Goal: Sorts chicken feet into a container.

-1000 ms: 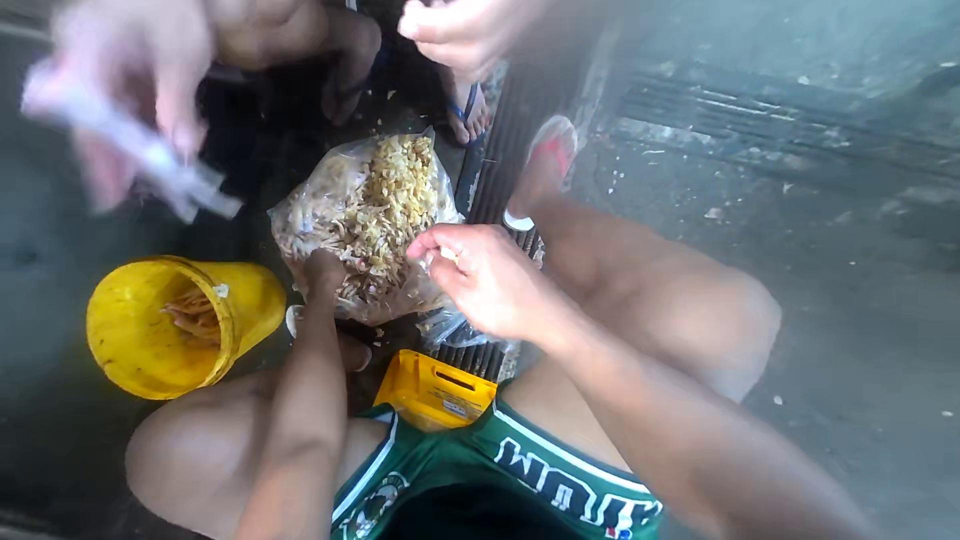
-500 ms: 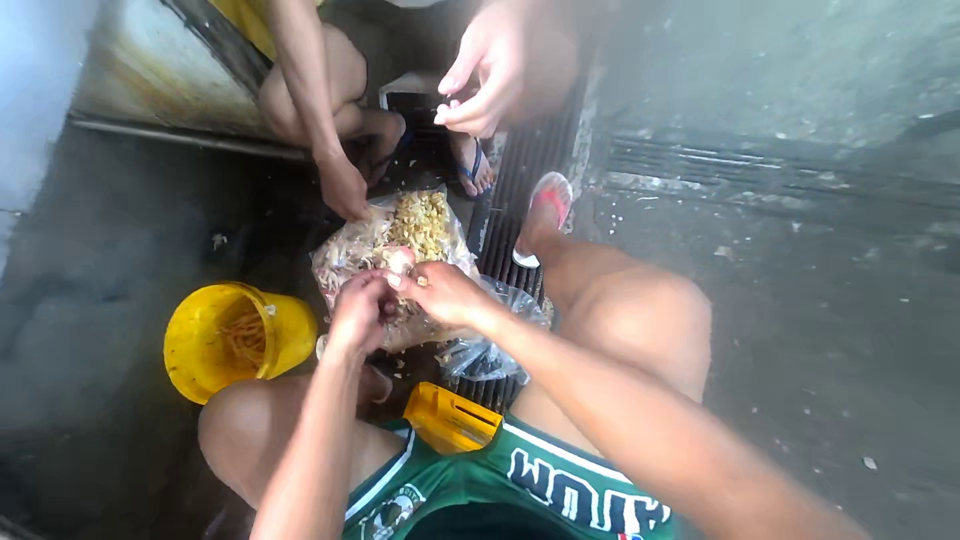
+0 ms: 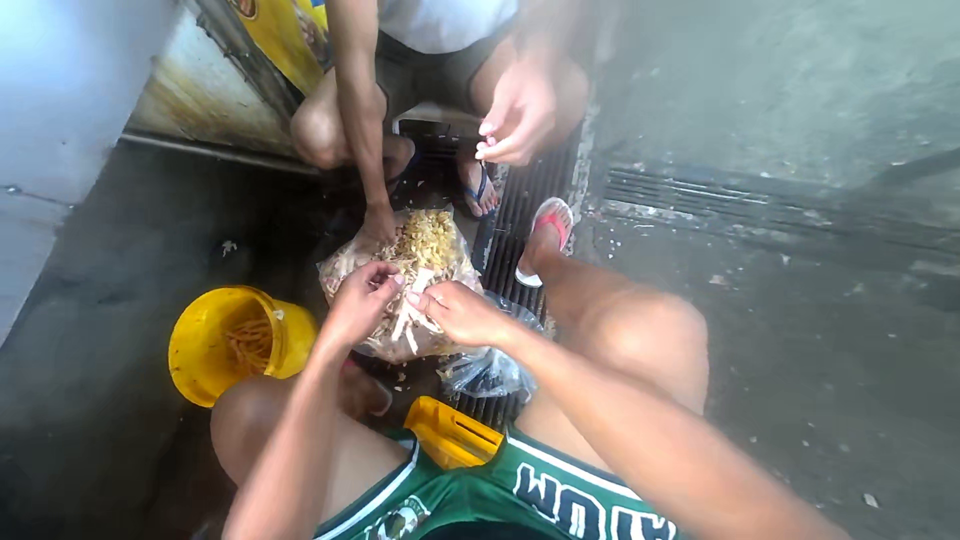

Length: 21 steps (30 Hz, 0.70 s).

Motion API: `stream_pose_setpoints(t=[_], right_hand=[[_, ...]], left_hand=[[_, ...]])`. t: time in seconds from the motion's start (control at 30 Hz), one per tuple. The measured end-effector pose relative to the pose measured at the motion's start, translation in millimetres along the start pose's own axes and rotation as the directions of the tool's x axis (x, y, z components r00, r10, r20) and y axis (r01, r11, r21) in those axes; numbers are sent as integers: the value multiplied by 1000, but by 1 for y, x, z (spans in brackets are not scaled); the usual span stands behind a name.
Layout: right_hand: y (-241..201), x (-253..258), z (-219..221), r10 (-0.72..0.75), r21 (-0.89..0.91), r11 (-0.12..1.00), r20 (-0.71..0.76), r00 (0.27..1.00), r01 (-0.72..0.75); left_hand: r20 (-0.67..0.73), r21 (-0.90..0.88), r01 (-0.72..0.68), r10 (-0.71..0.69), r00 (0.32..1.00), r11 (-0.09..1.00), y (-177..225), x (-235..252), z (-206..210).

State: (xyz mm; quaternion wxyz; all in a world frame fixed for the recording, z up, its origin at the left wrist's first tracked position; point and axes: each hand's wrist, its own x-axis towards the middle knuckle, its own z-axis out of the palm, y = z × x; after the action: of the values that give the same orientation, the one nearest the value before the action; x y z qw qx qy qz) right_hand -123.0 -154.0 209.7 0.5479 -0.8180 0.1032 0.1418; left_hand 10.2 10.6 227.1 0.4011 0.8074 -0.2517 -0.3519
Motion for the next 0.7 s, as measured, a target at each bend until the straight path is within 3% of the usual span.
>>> stream_pose_setpoints(t=[0.07, 0.13, 0.27, 0.4, 0.57, 0.7], right_hand=[[5, 2, 6, -84, -20, 996, 3, 996, 84], [7, 5, 13, -127, -17, 992, -20, 992, 127], [5, 8, 19, -88, -14, 996, -67, 994, 88], [-8, 4, 21, -31, -72, 997, -128, 991, 22], [-14, -13, 19, -127, -132, 985, -136, 983, 109], [-9, -12, 19, -103, -115, 990, -247, 964, 77]], left_hand=[[67, -195, 7, 6, 998, 981, -10, 5, 9], [110, -268, -21, 52, 993, 963, -7, 3, 16], [109, -60, -33, 40, 993, 998, -4, 2, 13], [-95, 64, 65, -59, 994, 996, -6, -4, 10], [-359, -54, 185, -192, 913, 981, -15, 17, -28], [-317, -152, 100, -145, 937, 983, -8, 8, -39]])
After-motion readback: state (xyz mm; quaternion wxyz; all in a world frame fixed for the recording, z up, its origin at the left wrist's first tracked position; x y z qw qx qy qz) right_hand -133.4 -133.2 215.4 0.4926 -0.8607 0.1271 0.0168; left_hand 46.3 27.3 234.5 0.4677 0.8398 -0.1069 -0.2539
